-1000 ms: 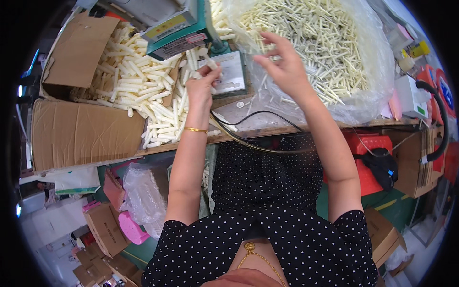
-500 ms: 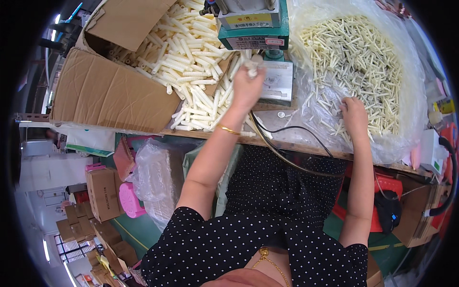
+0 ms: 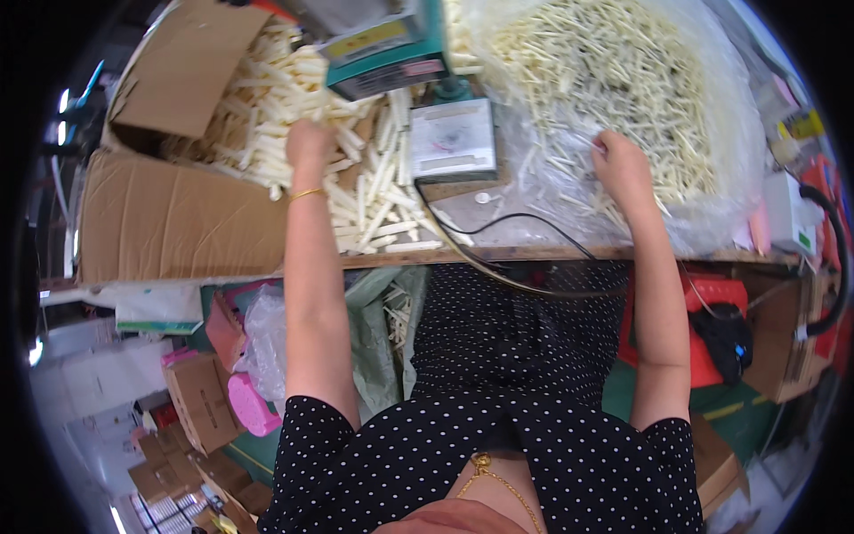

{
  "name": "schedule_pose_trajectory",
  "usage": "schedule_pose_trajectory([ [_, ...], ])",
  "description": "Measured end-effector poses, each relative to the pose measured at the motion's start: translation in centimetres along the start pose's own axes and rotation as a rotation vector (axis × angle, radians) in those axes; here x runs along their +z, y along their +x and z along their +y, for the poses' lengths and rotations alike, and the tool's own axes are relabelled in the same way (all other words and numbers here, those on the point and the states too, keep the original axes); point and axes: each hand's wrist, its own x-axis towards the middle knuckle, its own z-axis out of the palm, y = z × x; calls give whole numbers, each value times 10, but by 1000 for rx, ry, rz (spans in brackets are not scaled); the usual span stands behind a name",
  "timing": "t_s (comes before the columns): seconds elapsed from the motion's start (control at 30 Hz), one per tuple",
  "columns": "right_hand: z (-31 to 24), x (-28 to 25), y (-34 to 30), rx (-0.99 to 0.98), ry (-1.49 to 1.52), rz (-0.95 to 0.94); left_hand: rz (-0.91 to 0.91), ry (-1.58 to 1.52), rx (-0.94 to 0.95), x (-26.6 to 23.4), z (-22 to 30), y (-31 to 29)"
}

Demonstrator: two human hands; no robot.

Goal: The recorder is assembling small white plastic dispenser components by attaching tips to tubes and weighing/counting them.

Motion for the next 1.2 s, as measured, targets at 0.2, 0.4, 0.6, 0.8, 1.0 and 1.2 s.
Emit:
schedule_pose_trajectory([
  [0.2, -11, -14, -11, 110, 425, -101, 108, -175, 2, -19, -9, -48],
  [0.4, -62, -2, -14, 97, 902, -127, -136, -1050, 117, 10, 19, -124],
  [0.6, -89, 12, -9, 59, 1149, -99, -794, -1478, 35, 15, 43, -166],
  [0.8, -86, 13, -7, 49, 1125, -107, -850, -1507, 50, 16, 50, -168],
  [1.0, -93, 14, -8, 9, 1099, -86, -882, -1517, 75, 19, 50, -170],
  [1.2, -84, 10, 0, 238, 1075, -358, -944, -1501, 93, 22, 52, -168],
])
